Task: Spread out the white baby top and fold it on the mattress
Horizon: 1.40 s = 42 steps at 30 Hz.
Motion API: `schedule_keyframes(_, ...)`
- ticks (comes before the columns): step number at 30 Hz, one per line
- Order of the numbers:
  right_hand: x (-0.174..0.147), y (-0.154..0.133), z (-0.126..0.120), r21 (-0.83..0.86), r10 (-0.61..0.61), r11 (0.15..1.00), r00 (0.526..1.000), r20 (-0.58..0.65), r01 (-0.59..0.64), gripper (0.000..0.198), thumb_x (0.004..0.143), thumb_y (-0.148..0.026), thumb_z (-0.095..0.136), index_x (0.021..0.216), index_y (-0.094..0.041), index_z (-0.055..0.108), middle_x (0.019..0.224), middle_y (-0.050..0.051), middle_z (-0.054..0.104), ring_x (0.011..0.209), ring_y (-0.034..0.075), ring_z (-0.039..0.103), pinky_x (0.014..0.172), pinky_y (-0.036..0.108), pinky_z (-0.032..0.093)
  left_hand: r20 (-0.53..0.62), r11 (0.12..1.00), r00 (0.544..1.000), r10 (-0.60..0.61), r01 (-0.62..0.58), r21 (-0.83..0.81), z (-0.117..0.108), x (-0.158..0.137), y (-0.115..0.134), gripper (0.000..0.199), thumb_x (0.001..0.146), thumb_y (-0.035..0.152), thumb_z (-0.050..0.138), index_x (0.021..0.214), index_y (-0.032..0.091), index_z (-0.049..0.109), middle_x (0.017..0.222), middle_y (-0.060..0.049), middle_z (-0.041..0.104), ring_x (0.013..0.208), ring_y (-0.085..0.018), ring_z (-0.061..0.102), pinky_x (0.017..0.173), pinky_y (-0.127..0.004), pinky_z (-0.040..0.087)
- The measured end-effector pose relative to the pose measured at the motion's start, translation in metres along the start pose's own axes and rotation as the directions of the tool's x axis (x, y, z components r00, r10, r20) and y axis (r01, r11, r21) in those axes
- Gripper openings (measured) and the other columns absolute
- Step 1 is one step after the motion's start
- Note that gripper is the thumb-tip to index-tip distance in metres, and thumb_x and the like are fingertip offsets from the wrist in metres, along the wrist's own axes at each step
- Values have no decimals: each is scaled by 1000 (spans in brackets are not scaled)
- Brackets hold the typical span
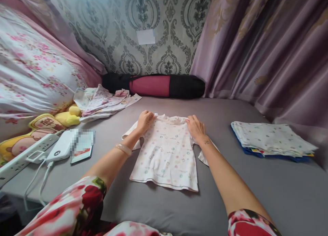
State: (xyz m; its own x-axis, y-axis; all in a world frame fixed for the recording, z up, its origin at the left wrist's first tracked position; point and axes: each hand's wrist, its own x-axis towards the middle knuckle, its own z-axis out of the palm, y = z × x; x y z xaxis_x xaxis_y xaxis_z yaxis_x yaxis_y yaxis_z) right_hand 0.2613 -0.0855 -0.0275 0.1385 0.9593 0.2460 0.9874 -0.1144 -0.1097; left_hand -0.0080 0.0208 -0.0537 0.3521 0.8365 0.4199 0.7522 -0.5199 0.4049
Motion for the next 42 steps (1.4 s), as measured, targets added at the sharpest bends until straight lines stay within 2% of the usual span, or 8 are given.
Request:
schedule_keyframes(16, 42, 3, 29, 14, 70, 997, 993, 99, -71, 25, 108, -29, 41, 119, -18, 60, 121, 13, 58, 108, 29, 57, 82, 33, 44, -18, 993, 1000, 7, -5, 115, 32, 36, -17, 20, 96, 32, 48, 92, 21, 64, 98, -10, 59, 92, -23, 53, 85, -35, 40)
schedule_keyframes(20, 46, 7, 37, 66, 112, 990, 984, 141, -122, 26, 106, -29, 43, 121, -18, 61, 123, 13, 58, 110, 28, 56, 86, 31, 43, 111, 985, 992, -60, 41, 166, 32, 41, -16, 23, 95, 34, 49, 96, 18, 66, 102, -12, 63, 94, -23, 57, 84, -33, 40)
schedule_keyframes(24, 52, 28, 42, 217, 151, 957, 969, 194, -193, 32, 104, -36, 49, 123, -15, 62, 122, 13, 61, 111, 27, 57, 90, 28, 43, 249, 968, 937, -246, 225, 108, 19, 44, -26, 35, 93, 46, 48, 96, 17, 67, 97, -11, 68, 90, -23, 60, 80, -30, 40)
schedule_keyframes(28, 48, 60, 29, 472, 215, 791, 900, 379, -388, 39, 106, -40, 42, 103, -13, 70, 105, 11, 69, 103, 25, 63, 84, 26, 48, 379, 917, 856, -351, 395, -44, -11, 41, -48, 45, 89, 53, 45, 82, 15, 67, 77, -7, 67, 79, -21, 60, 70, -28, 40)
schedule_keyframes(32, 26, 91, 9, 588, 204, 465, 727, 656, -662, 40, 108, -37, 36, 100, -13, 68, 98, 12, 70, 91, 21, 67, 66, 21, 52, 466, 869, 825, -321, 452, -202, -43, 28, -71, 47, 78, 59, 52, 86, 15, 68, 76, -3, 66, 73, -18, 59, 65, -25, 41)
schedule_keyframes(35, 5, 110, -4, 628, 165, 324, 695, 700, -708, 29, 105, -31, 43, 99, -13, 65, 96, 12, 69, 80, 17, 68, 63, 19, 54, 479, 803, 811, -336, 512, -305, -58, 16, -85, 51, 65, 59, 61, 90, 15, 69, 80, -4, 67, 75, -17, 58, 65, -25, 41)
schedule_keyframes(38, -11, 123, -14, 641, 161, 276, 692, 704, -716, 14, 96, -22, 56, 102, -13, 65, 92, 11, 69, 75, 15, 67, 64, 18, 55, 484, 801, 783, -390, 548, -241, -70, 2, -92, 52, 60, 63, 63, 80, 16, 67, 71, -3, 64, 68, -16, 55, 61, -25, 38)
schedule_keyframes(42, -24, 123, -25, 626, 181, 332, 699, 692, -705, 22, 86, -22, 67, 106, -14, 64, 94, 11, 68, 81, 17, 67, 63, 18, 55, 572, 819, 710, -412, 563, -109, -91, -22, -87, 55, 57, 69, 68, 76, 17, 66, 63, -1, 60, 60, -14, 51, 55, -24, 34)
